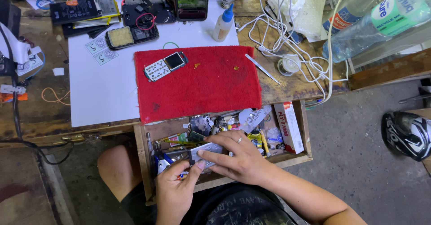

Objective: The person uses a soldering iron and tweezers to work on a small electronic component, likely a phone battery, placed on a red mat. They then retrieve a roll of tape from a drawer, cut a piece, and apply it to the component. Finally, they pick up a circuit board and continue soldering.

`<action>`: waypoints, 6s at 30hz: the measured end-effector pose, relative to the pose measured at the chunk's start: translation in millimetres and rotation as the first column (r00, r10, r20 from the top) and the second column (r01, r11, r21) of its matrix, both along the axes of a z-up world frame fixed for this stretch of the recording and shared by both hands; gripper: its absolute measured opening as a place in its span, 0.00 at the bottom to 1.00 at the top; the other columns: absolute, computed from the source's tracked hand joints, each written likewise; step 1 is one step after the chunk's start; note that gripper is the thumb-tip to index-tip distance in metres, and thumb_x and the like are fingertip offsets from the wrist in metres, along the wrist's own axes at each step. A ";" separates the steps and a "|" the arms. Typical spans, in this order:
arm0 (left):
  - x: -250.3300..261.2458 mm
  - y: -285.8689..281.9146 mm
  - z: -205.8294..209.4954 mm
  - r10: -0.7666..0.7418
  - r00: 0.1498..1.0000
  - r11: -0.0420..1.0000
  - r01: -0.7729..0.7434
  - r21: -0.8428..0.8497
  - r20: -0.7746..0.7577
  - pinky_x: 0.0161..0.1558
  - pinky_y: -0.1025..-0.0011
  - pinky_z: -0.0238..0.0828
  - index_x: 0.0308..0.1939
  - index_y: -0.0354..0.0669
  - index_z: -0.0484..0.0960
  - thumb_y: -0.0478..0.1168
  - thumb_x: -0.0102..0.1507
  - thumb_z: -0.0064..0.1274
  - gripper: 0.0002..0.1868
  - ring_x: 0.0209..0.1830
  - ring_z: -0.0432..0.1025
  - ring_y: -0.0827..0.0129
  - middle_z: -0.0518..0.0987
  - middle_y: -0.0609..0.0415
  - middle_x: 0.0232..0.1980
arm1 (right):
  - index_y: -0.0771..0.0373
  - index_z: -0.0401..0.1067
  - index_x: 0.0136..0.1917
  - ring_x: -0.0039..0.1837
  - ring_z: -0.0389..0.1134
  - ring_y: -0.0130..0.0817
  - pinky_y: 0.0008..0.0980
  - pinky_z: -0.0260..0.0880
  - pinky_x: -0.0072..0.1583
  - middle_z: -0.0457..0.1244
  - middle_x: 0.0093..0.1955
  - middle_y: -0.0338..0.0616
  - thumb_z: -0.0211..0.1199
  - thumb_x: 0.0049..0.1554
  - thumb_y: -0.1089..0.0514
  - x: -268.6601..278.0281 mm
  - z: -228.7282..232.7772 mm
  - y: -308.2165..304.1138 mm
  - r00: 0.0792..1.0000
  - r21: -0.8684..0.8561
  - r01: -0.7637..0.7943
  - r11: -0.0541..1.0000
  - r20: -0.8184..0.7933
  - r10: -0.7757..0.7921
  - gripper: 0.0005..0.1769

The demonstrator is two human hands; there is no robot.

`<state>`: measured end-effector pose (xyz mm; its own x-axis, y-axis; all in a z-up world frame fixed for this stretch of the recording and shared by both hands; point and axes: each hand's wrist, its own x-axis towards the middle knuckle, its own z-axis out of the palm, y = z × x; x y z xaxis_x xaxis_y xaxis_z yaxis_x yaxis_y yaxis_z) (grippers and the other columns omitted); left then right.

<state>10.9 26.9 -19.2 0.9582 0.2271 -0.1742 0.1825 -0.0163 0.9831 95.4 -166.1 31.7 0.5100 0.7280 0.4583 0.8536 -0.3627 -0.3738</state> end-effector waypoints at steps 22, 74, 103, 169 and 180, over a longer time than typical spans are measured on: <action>2.5 -2.8 3.9 0.026 1.000 0.996 -0.025 0.088 -0.013 0.32 0.76 0.72 0.37 0.34 0.89 0.43 0.62 0.61 0.13 0.27 0.74 0.78 0.86 0.55 0.27 | 0.52 0.74 0.66 0.65 0.66 0.49 0.47 0.67 0.63 0.64 0.66 0.49 0.76 0.46 0.54 2.5 -7.6 -8.7 0.996 0.029 0.070 0.997 -0.061 -0.068 0.34; 240.6 190.5 95.1 -0.089 0.723 -0.018 -0.689 0.724 0.685 0.34 0.56 0.70 0.45 0.39 0.82 0.41 0.59 0.71 0.17 0.38 0.75 0.47 0.77 0.43 0.42 | 0.68 0.75 0.40 0.37 0.65 0.28 0.28 0.63 0.42 0.67 0.37 0.43 0.68 0.58 0.69 105.9 -25.8 -42.5 0.843 0.430 0.538 0.725 -0.250 -0.477 0.05; 107.1 33.6 92.5 -0.276 0.757 0.570 -0.367 0.735 0.592 0.48 0.61 0.72 0.47 0.42 0.80 0.40 0.54 0.71 0.20 0.46 0.75 0.59 0.82 0.52 0.51 | 0.66 0.76 0.51 0.47 0.70 0.27 0.25 0.69 0.48 0.70 0.47 0.43 0.69 0.57 0.67 102.2 -14.7 -41.0 0.862 0.451 0.499 0.740 -0.344 -0.372 0.08; 48.0 -0.2 15.3 -0.175 0.982 0.919 0.190 -0.345 0.075 0.39 0.77 0.76 0.42 0.32 0.80 0.30 0.64 0.58 0.05 0.34 0.76 0.78 0.83 0.56 0.36 | 0.65 0.70 0.68 0.47 0.68 0.22 0.24 0.69 0.49 0.68 0.45 0.36 0.70 0.56 0.57 54.7 33.3 -10.5 0.746 0.250 0.320 0.914 -0.662 -0.080 0.28; 49.8 -44.5 24.7 0.129 0.864 0.953 -0.244 0.179 0.486 0.45 0.72 0.79 0.46 0.32 0.81 0.30 0.60 0.62 0.11 0.40 0.82 0.67 0.85 0.47 0.42 | 0.66 0.64 0.72 0.46 0.77 0.30 0.29 0.76 0.47 0.73 0.50 0.48 0.77 0.48 0.54 49.1 38.9 13.3 0.746 0.087 0.360 0.929 -0.624 -0.231 0.43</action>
